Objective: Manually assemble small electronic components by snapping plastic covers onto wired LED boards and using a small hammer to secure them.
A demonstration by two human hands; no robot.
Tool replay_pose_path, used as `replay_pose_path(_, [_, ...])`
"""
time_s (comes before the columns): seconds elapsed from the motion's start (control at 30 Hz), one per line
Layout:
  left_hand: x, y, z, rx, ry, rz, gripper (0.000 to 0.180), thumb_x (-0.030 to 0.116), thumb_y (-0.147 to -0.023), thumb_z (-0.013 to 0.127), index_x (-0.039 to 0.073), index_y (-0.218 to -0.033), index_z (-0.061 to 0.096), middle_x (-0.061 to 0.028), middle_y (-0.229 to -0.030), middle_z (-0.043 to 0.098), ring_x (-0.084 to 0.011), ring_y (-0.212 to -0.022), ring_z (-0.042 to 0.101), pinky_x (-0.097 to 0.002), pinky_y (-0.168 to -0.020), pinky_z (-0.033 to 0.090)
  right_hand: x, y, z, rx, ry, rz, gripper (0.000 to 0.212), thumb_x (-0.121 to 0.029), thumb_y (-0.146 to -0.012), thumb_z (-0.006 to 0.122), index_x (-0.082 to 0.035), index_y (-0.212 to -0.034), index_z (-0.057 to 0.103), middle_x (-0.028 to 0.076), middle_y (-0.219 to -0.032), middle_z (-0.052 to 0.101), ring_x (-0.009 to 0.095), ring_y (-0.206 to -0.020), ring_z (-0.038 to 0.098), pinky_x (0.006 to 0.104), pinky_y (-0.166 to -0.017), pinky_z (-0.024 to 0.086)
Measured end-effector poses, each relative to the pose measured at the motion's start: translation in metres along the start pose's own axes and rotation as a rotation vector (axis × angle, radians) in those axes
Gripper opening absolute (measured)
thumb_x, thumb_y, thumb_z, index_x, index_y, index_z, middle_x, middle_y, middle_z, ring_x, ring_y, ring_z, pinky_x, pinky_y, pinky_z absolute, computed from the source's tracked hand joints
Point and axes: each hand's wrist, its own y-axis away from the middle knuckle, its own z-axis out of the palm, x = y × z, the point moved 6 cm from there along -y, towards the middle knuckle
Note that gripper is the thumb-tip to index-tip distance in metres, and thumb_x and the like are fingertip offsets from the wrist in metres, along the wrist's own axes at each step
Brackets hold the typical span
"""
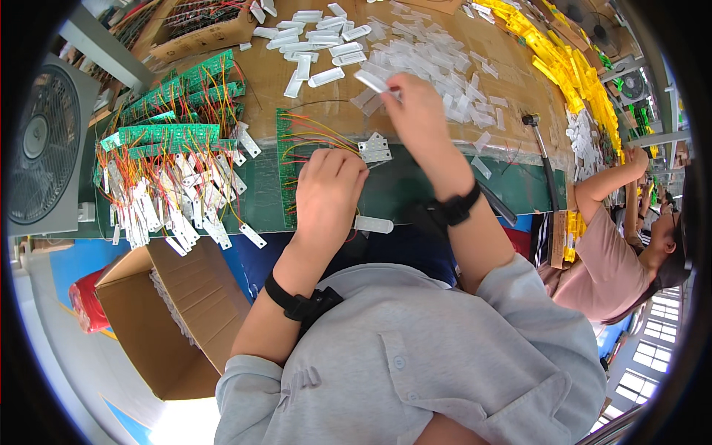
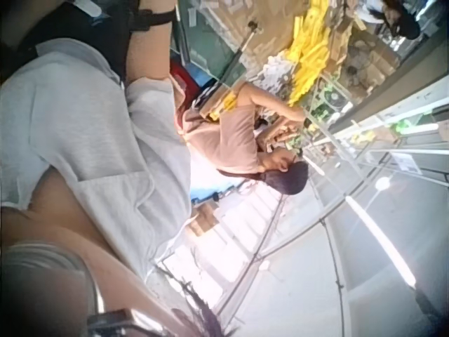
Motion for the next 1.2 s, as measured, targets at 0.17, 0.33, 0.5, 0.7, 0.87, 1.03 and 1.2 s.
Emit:
replay_pose_path(0.17, [0.002,0.001,-0.023,0.216,0.111,-0.006,0.018,-0.002,-0.078,0.076,0.004,-0.094,0.072,-0.0076,-0.088,0.068,-0.0287,-0.087,0.064,-0.0378,-0.075,0.052,0.005,0.053,-0.060,-0.317,-0.439,0.343,0.016,-0.011,-0.089,0.072,-0.003,-0.102,0.068,0.008,-0.090,0.072,0.019,-0.080,0.069,0.0318,-0.072,0.054])
replay_pose_path(0.33, [0.010,0.007,-0.019,0.131,0.187,0.097,0.022,-0.004,-0.074,0.076,0.004,-0.095,0.074,-0.0068,-0.090,0.068,-0.0269,-0.086,0.064,-0.0362,-0.074,0.053,-0.008,0.098,-0.041,-0.644,-1.033,0.523,0.021,-0.002,-0.092,0.066,0.005,-0.113,0.066,0.007,-0.094,0.071,0.012,-0.081,0.067,0.0259,-0.074,0.055])
replay_pose_path(0.5, [0.012,0.011,-0.019,0.090,0.177,0.123,0.024,-0.003,-0.072,0.076,0.004,-0.095,0.075,-0.0062,-0.092,0.069,-0.0259,-0.087,0.065,-0.0353,-0.072,0.054,-0.013,0.098,-0.038,-0.558,-1.166,0.570,0.025,-0.003,-0.096,0.066,0.006,-0.118,0.061,0.012,-0.104,0.071,0.018,-0.093,0.072,0.0294,-0.081,0.059])
replay_pose_path(0.7, [0.013,0.014,-0.027,0.053,0.073,0.148,0.023,-0.001,-0.073,0.075,0.006,-0.095,0.076,-0.0047,-0.093,0.069,-0.0245,-0.087,0.065,-0.0356,-0.073,0.053,-0.024,0.097,-0.038,-0.582,-1.290,0.614,0.027,-0.005,-0.096,0.066,0.006,-0.120,0.059,0.014,-0.106,0.071,0.021,-0.096,0.073,0.0306,-0.080,0.061])
replay_pose_path(0.87, [0.020,0.018,-0.023,-0.025,-0.042,0.238,0.025,0.004,-0.076,0.074,0.010,-0.100,0.076,-0.0029,-0.097,0.069,-0.0235,-0.093,0.063,-0.0388,-0.085,0.048,-0.018,0.102,-0.023,-0.520,-1.164,0.652,0.022,-0.003,-0.095,0.066,0.004,-0.115,0.061,0.011,-0.096,0.071,0.018,-0.084,0.072,0.0284,-0.074,0.061])
replay_pose_path(1.03, [0.011,0.015,-0.022,0.018,-0.068,0.129,0.027,0.004,-0.079,0.075,0.010,-0.105,0.071,-0.0032,-0.097,0.068,-0.0255,-0.097,0.063,-0.0409,-0.089,0.046,-0.021,0.100,-0.018,-0.385,-1.072,0.585,0.015,-0.002,-0.094,0.066,0.004,-0.108,0.064,0.008,-0.092,0.070,0.012,-0.077,0.068,0.0246,-0.067,0.056])
replay_pose_path(1.2, [0.005,0.014,-0.022,0.028,-0.079,0.086,0.025,0.002,-0.080,0.076,0.007,-0.102,0.066,-0.0058,-0.096,0.069,-0.0265,-0.095,0.064,-0.0412,-0.085,0.048,-0.029,0.098,-0.021,-0.273,-1.044,0.534,0.011,-0.001,-0.094,0.067,0.004,-0.104,0.066,0.006,-0.087,0.070,0.009,-0.072,0.065,0.0226,-0.063,0.053])
